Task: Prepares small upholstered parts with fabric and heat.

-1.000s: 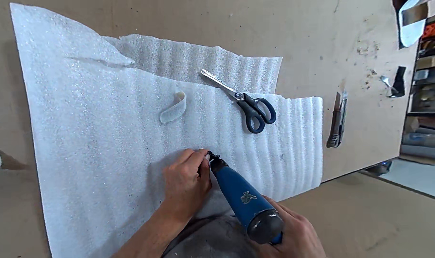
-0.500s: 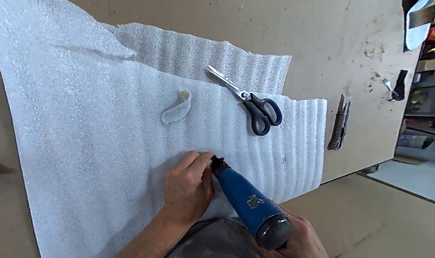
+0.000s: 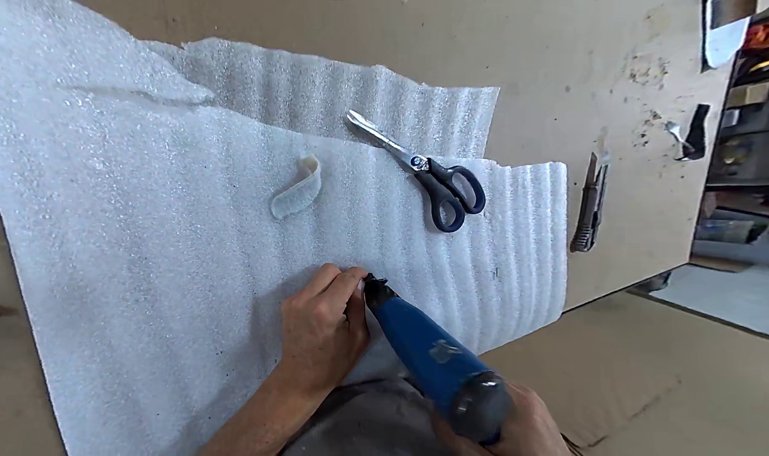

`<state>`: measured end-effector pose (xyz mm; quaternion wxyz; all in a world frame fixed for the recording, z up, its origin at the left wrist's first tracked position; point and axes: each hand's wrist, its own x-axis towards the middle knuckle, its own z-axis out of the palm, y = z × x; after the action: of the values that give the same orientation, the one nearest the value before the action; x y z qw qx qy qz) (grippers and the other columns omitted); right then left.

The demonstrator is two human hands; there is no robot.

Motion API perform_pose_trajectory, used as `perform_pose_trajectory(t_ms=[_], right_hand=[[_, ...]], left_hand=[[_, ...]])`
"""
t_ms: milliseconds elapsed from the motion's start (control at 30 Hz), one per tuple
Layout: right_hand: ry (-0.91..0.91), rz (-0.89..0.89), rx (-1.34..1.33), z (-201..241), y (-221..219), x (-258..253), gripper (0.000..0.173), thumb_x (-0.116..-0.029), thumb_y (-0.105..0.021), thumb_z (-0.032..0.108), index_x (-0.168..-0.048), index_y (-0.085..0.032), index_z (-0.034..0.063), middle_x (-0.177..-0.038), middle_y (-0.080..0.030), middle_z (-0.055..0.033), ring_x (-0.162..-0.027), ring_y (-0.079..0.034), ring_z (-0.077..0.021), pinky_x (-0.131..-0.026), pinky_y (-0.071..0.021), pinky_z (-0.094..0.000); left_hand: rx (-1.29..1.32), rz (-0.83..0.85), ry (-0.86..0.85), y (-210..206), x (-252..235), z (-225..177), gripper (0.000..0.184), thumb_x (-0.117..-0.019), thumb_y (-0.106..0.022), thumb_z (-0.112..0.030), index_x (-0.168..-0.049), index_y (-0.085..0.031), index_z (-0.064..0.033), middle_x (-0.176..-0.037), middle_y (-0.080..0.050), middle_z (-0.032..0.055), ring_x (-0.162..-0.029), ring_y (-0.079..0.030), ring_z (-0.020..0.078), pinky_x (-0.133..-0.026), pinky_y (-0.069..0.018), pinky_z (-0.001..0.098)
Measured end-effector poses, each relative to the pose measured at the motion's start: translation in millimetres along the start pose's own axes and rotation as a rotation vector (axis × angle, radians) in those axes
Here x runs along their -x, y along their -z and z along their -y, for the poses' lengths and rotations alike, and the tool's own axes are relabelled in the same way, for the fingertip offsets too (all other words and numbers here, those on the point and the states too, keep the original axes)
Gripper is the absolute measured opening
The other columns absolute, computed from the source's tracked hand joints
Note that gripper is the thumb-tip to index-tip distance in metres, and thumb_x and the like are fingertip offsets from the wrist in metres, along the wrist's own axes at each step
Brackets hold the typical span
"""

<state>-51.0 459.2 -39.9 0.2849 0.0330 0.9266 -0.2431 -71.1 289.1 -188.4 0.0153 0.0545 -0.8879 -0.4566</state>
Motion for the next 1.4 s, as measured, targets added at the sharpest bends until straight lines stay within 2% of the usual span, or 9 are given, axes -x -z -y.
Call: perform_pose_trajectory(t_ms=[133,267,433,533,633,800,1067,1233,1400], right_hand=[[-0.08,-0.216,-0.055,-33,31,18,0.037,-0.0905,-0.074,0.024,-0.111,-0.065,-0.0055,-0.091,-0.073,-0.0088,-0.081,-0.072,-0.0095,-0.073,-0.0621,-0.0328],[-0.168,-0.401,0.243,-84,55,-23,0.062,-0.0867,-0.057,0.049,-0.128,-0.061,0.0027,-0.09,-0.068,-0.014,-0.073,-0.066,-0.0291,-0.059,-0.0507,-0.0552],[-0.123,-0.417,0.26,-133,46,-89,0.071,-0.0918,-0.071,0.024,-0.154,-0.043,0.003,-0.128,-0.06,-0.0326,-0.111,-0.061,-0.0539,-0.087,-0.0464,-0.075],[0.017,-0.491,0.212,-112,34,-82,0.055,-0.0946,-0.067,0.021,-0.145,-0.054,0.002,-0.134,-0.057,-0.029,-0.119,-0.059,-0.0491,-0.092,-0.0497,-0.0677],[0.144,-0.238,-0.118,-76,-5,-68,0.042,-0.0955,-0.067,0.031,-0.131,-0.064,0.008,-0.109,-0.071,-0.0087,-0.089,-0.071,-0.0223,-0.075,-0.0618,-0.0447],[0.312,-0.044,-0.694,-43,-46,-60,0.032,-0.0933,-0.073,0.033,-0.113,-0.073,0.007,-0.093,-0.076,0.0011,-0.08,-0.073,-0.0077,-0.074,-0.063,-0.028],[0.635,-0.242,-0.924,-53,-31,-34,0.016,-0.0949,-0.069,0.015,-0.099,-0.076,0.0006,-0.084,-0.073,-0.0036,-0.072,-0.07,-0.0085,-0.065,-0.0618,-0.025],[0.612,-0.351,-1.047,-51,-29,-27,0.012,-0.0899,-0.067,0.011,-0.088,-0.075,0.003,-0.073,-0.072,-0.0023,-0.063,-0.068,-0.0075,-0.058,-0.0593,-0.0245],[0.552,-0.268,-1.153,-45,-20,-24,0.014,-0.094,-0.068,0.014,-0.087,-0.073,0.0029,-0.07,-0.071,-0.0045,-0.061,-0.069,-0.0108,-0.059,-0.0611,-0.0275]], left_hand=[[-0.038,-0.018,-0.024,-2,1,2,0.027,-0.0956,-0.055,-0.021,-0.101,-0.08,-0.0153,-0.076,-0.063,-0.0044,-0.059,-0.056,0.0042,-0.049,-0.0464,0.022],[-0.033,-0.016,-0.048,0,2,0,0.028,-0.0931,-0.059,-0.028,-0.103,-0.079,-0.0126,-0.076,-0.061,-0.0053,-0.057,-0.053,0.0013,-0.049,-0.0463,0.0196],[-0.164,-0.004,-0.125,-2,5,-5,0.026,-0.0856,-0.067,-0.025,-0.105,-0.078,-0.0113,-0.081,-0.065,-0.0008,-0.059,-0.058,0.0081,-0.051,-0.0512,0.026],[-0.234,-0.029,-0.142,-7,10,-7,0.026,-0.0862,-0.066,-0.025,-0.106,-0.078,-0.0117,-0.084,-0.066,0.0013,-0.065,-0.062,0.0118,-0.056,-0.0547,0.031],[-0.266,-0.098,-0.161,-10,17,-9,0.022,-0.0893,-0.066,-0.026,-0.1,-0.078,-0.0111,-0.086,-0.068,0.0022,-0.072,-0.065,0.0144,-0.063,-0.0568,0.0335],[-0.201,-0.283,-0.384,5,30,-35,0.022,-0.0938,-0.063,-0.025,-0.098,-0.078,-0.0098,-0.094,-0.074,0.0043,-0.091,-0.068,0.0167,-0.082,-0.0563,0.0313],[-0.193,-0.346,-0.625,17,45,-70,0.013,-0.0965,-0.065,-0.021,-0.099,-0.075,-0.0122,-0.092,-0.072,0.002,-0.092,-0.067,0.0152,-0.088,-0.0534,0.0323],[-0.201,-0.314,-0.58,17,53,-81,0.033,-0.0898,-0.065,-0.031,-0.116,-0.071,-0.0114,-0.099,-0.073,0.0025,-0.095,-0.065,0.0147,-0.092,-0.0497,0.0355],[-0.11,-0.319,-0.585,20,51,-85,0.02,-0.0916,-0.07,-0.024,-0.107,-0.076,-0.0126,-0.099,-0.074,0.0014,-0.097,-0.067,0.0131,-0.089,-0.0548,0.0309]])
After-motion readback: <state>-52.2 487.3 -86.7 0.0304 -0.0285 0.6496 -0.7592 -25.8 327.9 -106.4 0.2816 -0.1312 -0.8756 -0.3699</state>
